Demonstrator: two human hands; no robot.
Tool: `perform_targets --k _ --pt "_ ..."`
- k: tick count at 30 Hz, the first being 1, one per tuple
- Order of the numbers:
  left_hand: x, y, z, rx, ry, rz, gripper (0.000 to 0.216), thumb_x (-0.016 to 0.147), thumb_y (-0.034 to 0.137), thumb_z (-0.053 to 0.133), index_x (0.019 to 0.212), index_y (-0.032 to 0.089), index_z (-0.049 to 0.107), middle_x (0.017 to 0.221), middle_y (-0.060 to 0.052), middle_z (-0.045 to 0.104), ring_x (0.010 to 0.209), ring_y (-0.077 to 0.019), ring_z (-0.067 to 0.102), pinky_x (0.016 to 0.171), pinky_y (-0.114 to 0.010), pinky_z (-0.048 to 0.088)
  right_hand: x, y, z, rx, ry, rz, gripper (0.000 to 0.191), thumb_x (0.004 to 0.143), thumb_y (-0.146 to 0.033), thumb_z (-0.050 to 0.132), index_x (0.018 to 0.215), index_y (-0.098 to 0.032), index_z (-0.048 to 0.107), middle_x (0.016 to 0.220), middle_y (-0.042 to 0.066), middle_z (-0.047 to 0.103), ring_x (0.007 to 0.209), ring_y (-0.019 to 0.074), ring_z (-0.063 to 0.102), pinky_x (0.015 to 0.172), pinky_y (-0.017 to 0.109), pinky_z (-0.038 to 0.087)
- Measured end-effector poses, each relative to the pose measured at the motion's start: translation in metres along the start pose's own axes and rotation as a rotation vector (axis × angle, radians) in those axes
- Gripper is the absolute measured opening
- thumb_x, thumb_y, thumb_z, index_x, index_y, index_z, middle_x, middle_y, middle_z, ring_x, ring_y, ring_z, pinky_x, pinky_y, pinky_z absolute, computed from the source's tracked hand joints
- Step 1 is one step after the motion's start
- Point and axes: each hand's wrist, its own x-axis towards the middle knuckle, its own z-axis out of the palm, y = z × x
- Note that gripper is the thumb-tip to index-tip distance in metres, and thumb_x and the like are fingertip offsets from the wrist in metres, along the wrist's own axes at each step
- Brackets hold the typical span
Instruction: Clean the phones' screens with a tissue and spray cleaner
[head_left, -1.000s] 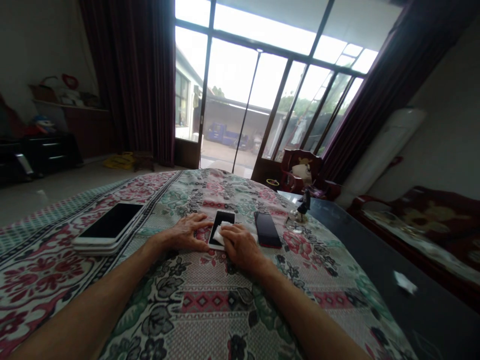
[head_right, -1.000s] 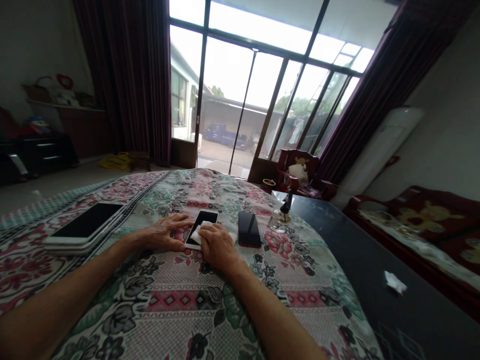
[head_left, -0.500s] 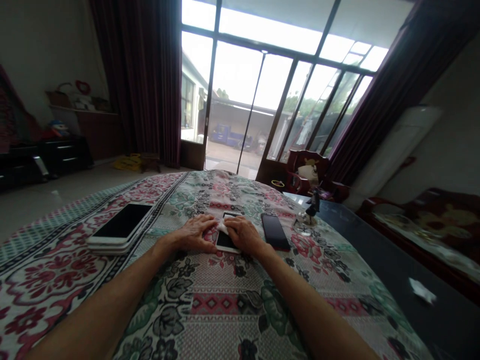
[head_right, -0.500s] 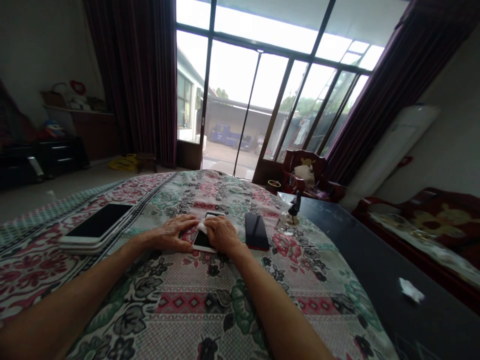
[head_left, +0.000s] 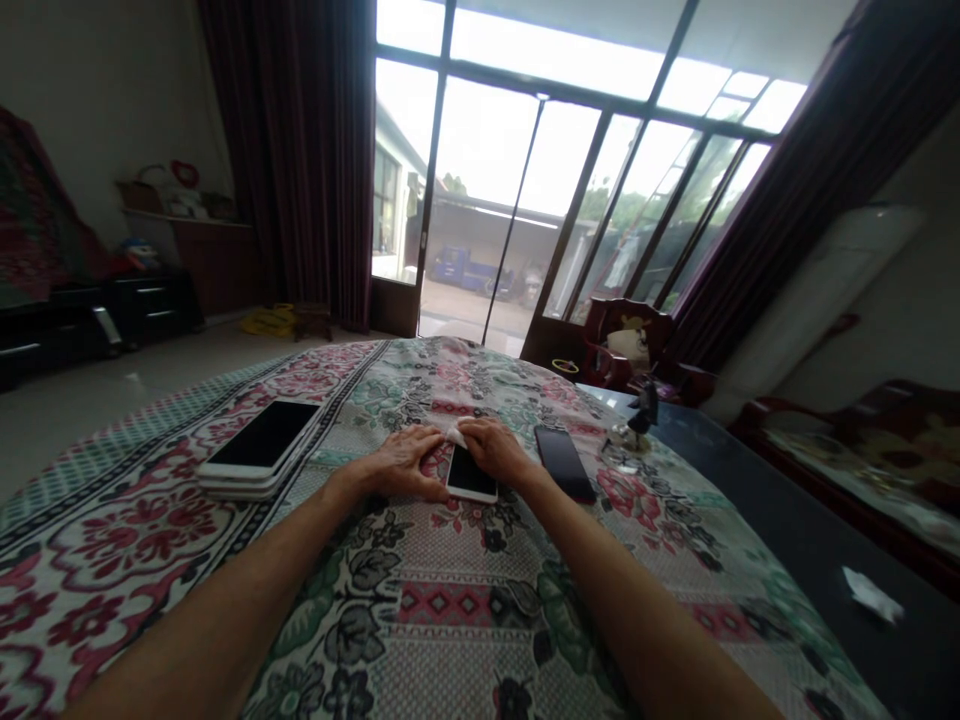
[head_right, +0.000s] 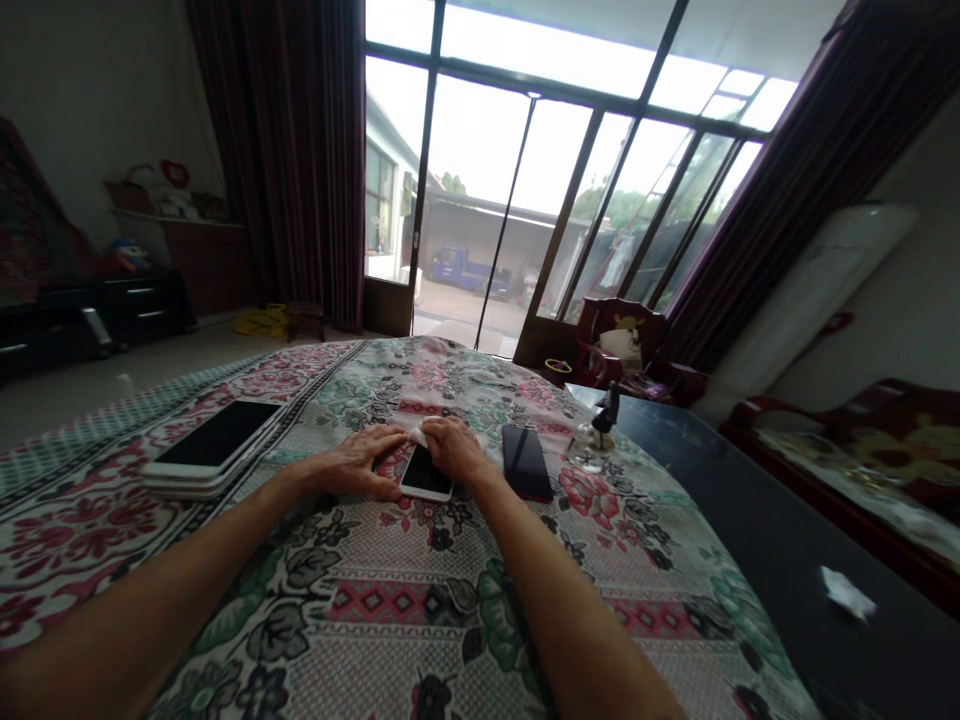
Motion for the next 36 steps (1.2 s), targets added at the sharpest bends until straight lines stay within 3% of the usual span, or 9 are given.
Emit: perform_targets --k 5,12,21,26,30,36 --pt "0.001 -0.003 0.003 0.023 0.002 -0.004 0.103 0.062 0.075 0.062 0.146 0.021 0.033 0.156 -0.011 0.025 0.144 -0.0334 0.016 0.117 -0.045 0.016 -0.033 -0.027 -0.013 0.067 -0.015 -0.146 0.023 0.096 -0.018 0.043 0.099 -0.020 0.066 0.107 0.005 0.068 0.102 0.0173 0.058 0.095 0.032 0.039" --pt "0.002 -0.004 0.006 0.052 0.033 0.019 0.093 0.068 0.065 0.063 0.145 0.022 0.034 0.156 -0.011 0.028 0.143 -0.0331 0.019 0.117 -0.045 0.017 -0.061 -0.050 -0.025 0.127 -0.078 -0.192 0.026 0.096 -0.017 0.040 0.105 -0.022 0.064 0.113 0.004 0.067 0.103 0.0159 0.058 0.096 0.032 0.040" --pt "0.001 -0.001 0.001 0.023 0.006 0.011 0.103 0.062 0.075 0.063 0.147 0.025 0.031 0.157 -0.010 0.024 0.143 -0.0356 0.017 0.116 -0.048 0.016 -0.013 -0.007 -0.009 0.057 -0.040 -0.098 0.024 0.093 -0.016 0.045 0.096 -0.021 0.068 0.106 0.005 0.069 0.099 0.0170 0.060 0.093 0.031 0.041" --pt "0.002 -0.001 0.003 0.012 0.016 0.034 0.106 0.062 0.078 0.062 0.148 0.025 0.029 0.157 -0.010 0.025 0.143 -0.0365 0.016 0.116 -0.048 0.016 0.011 0.010 -0.003 0.028 -0.038 0.000 0.024 0.091 -0.012 0.046 0.080 -0.019 0.066 0.089 0.004 0.070 0.085 0.0158 0.061 0.084 0.027 0.042" --pt "0.000 0.001 0.001 -0.005 -0.001 0.003 0.103 0.064 0.076 0.061 0.148 0.026 0.030 0.157 -0.010 0.024 0.144 -0.0355 0.015 0.116 -0.049 0.016 0.012 0.013 -0.001 0.019 0.002 0.078 0.022 0.091 -0.013 0.048 0.080 -0.019 0.066 0.096 0.006 0.071 0.091 0.0172 0.062 0.088 0.029 0.041" --pt "-0.002 0.002 -0.001 0.022 0.007 0.044 0.088 0.068 0.076 0.057 0.143 0.035 0.037 0.157 -0.003 0.026 0.144 -0.0329 0.016 0.115 -0.049 0.016 0.002 0.017 0.001 0.047 0.045 0.080 0.020 0.092 -0.016 0.048 0.093 -0.019 0.068 0.109 0.008 0.070 0.105 0.0191 0.061 0.095 0.031 0.040"
